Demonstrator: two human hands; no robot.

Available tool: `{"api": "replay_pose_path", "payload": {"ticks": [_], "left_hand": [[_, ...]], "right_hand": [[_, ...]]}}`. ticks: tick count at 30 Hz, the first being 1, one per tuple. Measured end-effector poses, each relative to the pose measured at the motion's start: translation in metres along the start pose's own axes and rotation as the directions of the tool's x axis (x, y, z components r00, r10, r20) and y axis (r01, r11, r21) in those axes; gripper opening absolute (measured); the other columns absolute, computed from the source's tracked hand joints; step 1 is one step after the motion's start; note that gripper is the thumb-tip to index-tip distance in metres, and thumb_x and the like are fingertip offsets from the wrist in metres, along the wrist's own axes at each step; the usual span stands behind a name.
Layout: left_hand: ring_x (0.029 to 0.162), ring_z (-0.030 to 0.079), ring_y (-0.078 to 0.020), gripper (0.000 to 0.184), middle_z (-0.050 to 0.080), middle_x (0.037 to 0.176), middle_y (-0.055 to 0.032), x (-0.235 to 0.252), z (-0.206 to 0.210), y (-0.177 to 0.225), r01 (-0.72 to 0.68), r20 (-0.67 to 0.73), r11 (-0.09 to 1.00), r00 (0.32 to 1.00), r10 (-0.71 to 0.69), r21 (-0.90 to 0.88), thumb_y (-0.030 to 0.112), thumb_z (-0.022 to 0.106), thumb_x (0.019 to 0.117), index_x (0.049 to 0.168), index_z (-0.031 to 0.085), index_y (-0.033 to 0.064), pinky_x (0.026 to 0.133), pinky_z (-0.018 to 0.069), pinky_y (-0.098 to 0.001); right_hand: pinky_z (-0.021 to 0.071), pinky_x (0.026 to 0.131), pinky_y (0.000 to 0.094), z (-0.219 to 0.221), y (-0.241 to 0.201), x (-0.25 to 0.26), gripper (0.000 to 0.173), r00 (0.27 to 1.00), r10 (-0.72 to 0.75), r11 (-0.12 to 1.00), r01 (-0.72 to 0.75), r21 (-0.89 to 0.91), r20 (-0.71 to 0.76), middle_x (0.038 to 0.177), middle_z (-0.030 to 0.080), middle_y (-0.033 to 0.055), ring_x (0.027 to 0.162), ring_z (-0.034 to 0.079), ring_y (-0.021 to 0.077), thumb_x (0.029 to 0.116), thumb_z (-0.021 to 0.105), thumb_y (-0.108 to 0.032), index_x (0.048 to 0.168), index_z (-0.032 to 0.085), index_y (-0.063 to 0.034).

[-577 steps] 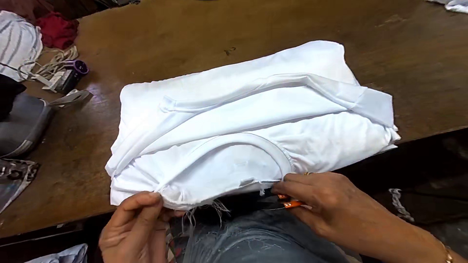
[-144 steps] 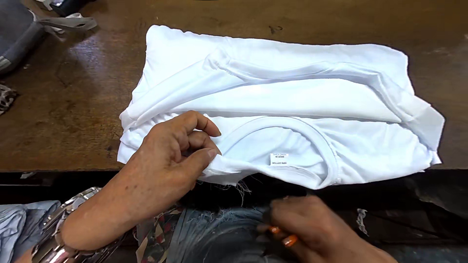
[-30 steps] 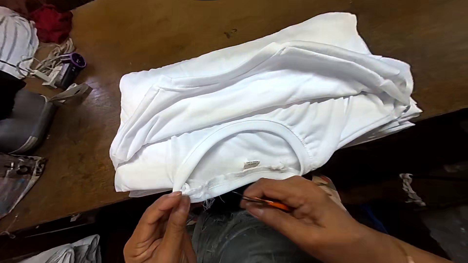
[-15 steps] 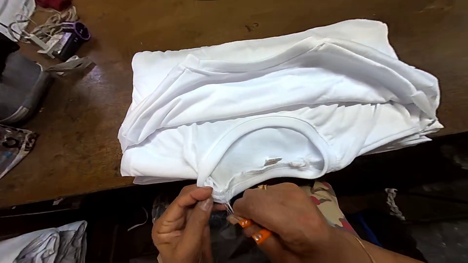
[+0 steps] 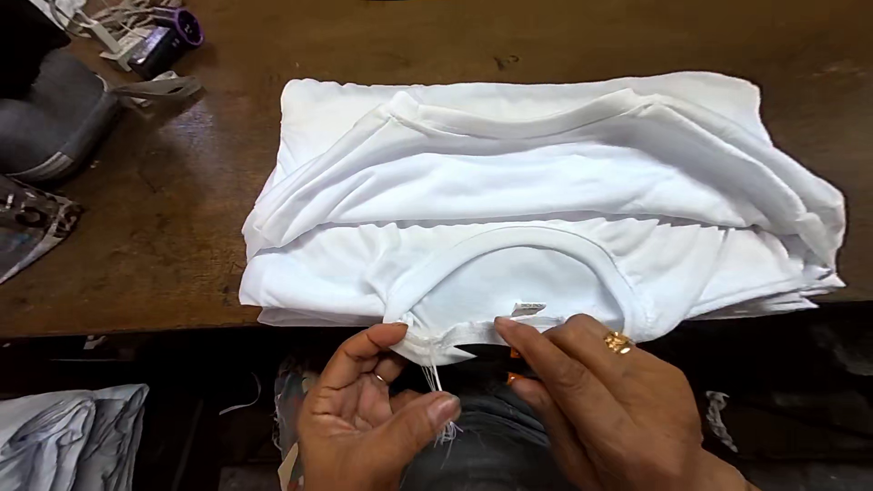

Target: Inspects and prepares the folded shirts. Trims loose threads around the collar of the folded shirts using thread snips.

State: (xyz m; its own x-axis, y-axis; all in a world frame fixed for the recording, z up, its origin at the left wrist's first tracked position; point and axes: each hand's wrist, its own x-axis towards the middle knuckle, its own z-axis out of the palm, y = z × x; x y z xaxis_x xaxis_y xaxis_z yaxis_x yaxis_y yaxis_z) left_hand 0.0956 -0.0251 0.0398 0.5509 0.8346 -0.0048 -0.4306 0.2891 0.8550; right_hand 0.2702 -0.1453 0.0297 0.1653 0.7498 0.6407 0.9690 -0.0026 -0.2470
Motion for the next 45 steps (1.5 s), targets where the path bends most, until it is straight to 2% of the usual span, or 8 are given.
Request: {"api": "replay_pose_path", "payload": {"ticks": [13, 20, 28, 31, 33, 37, 41, 45], "left_hand": [[0.097, 0.074, -0.0215, 0.061, 0.07, 0.113, -0.0175, -0.003, 0.002, -0.001, 0.05, -0.042, 0.998, 0.998, -0.052, -0.029, -0.006, 0.088, 0.0679, 0.124, 0.066, 0.0, 0.075, 0.066, -0.0356], [0.091, 0.075, -0.0217, 0.062, 0.07, 0.111, -0.0177, -0.004, 0.003, -0.001, 0.061, -0.05, 0.997, 0.997, -0.064, -0.052, -0.008, 0.087, 0.0679, 0.125, 0.065, -0.0014, 0.071, 0.0663, -0.0356], [0.093, 0.075, -0.023, 0.063, 0.069, 0.113, -0.0182, -0.006, 0.002, -0.003, 0.062, -0.062, 0.998, 0.996, -0.063, -0.011, -0.008, 0.087, 0.0682, 0.126, 0.064, -0.0015, 0.073, 0.0664, -0.0375], [0.09, 0.075, -0.0221, 0.064, 0.07, 0.112, -0.0172, -0.006, 0.003, -0.003, 0.066, -0.068, 0.998, 0.995, -0.067, -0.022, -0.009, 0.087, 0.0677, 0.127, 0.064, -0.0015, 0.072, 0.0666, -0.0368], [0.087, 0.075, -0.0212, 0.063, 0.069, 0.111, -0.0168, -0.006, 0.003, -0.002, 0.066, -0.08, 0.997, 0.994, -0.069, -0.029, -0.009, 0.087, 0.0673, 0.126, 0.065, -0.0014, 0.071, 0.0665, -0.0356], [0.09, 0.074, -0.0201, 0.054, 0.07, 0.112, -0.0175, -0.004, 0.004, -0.004, 0.07, -0.098, 0.993, 0.992, -0.079, -0.095, -0.004, 0.084, 0.0728, 0.124, 0.067, -0.0007, 0.074, 0.065, -0.0337], [0.079, 0.074, -0.0181, 0.036, 0.072, 0.101, -0.0184, -0.002, 0.007, -0.006, 0.023, -0.134, 0.984, 0.99, -0.048, -0.179, -0.003, 0.075, 0.0852, 0.12, 0.068, -0.0027, 0.069, 0.0644, -0.0305], [0.066, 0.071, -0.0156, 0.031, 0.072, 0.093, -0.0185, 0.002, 0.01, -0.011, -0.055, -0.18, 0.992, 0.983, 0.034, -0.114, -0.008, 0.074, 0.0846, 0.115, 0.069, -0.0028, 0.059, 0.062, -0.0263]], "right_hand": [[0.0372, 0.057, 0.0295, 0.015, -0.007, 0.011, 0.028, 0.998, -0.069, 0.998, 0.069, 0.0, -0.004, 0.076, 0.056, 0.0045, 0.068, 0.051, 0.0162, 0.106, 0.051, -0.024, 0.11, 0.071, -0.0046], [0.0397, 0.06, 0.0291, 0.014, -0.007, 0.011, 0.034, 0.997, -0.082, 0.997, 0.082, 0.008, 0.007, 0.08, 0.058, 0.0068, 0.071, 0.052, 0.0172, 0.1073, 0.05, -0.028, 0.118, 0.07, -0.0022], [0.0365, 0.056, 0.03, 0.02, -0.017, 0.018, 0.027, 0.996, -0.09, 0.996, 0.09, -0.023, 0.022, 0.076, 0.057, 0.0053, 0.067, 0.051, 0.017, 0.1054, 0.053, -0.022, 0.11, 0.071, -0.0033], [0.0389, 0.056, 0.0274, 0.017, -0.012, 0.018, 0.031, 0.998, -0.048, 0.996, 0.045, 0.073, 0.048, 0.077, 0.058, 0.0036, 0.068, 0.053, 0.0136, 0.1075, 0.049, -0.026, 0.107, 0.071, -0.0047], [0.0446, 0.06, 0.0254, 0.011, -0.003, 0.016, 0.037, 0.997, -0.023, 0.989, 0.011, 0.148, 0.076, 0.084, 0.063, 0.004, 0.074, 0.058, 0.0112, 0.1099, 0.044, -0.032, 0.114, 0.069, -0.0052], [0.042, 0.058, 0.0258, 0.002, 0.009, 0.019, 0.04, 0.992, -0.041, 0.988, 0.023, 0.155, 0.117, 0.081, 0.06, 0.0034, 0.071, 0.056, 0.0109, 0.1104, 0.038, -0.031, 0.11, 0.068, -0.0044], [0.04, 0.056, 0.0235, 0.0, 0.014, 0.027, 0.039, 0.986, -0.05, 0.973, 0.013, 0.231, 0.158, 0.078, 0.058, -0.0005, 0.068, 0.053, 0.0072, 0.1105, 0.039, -0.029, 0.105, 0.07, -0.0056], [0.0386, 0.054, 0.0248, 0.001, 0.009, 0.035, 0.038, 0.989, -0.078, 0.979, 0.051, 0.199, 0.128, 0.076, 0.057, 0.0005, 0.066, 0.052, 0.0092, 0.1095, 0.042, -0.027, 0.105, 0.071, -0.0041]]}}
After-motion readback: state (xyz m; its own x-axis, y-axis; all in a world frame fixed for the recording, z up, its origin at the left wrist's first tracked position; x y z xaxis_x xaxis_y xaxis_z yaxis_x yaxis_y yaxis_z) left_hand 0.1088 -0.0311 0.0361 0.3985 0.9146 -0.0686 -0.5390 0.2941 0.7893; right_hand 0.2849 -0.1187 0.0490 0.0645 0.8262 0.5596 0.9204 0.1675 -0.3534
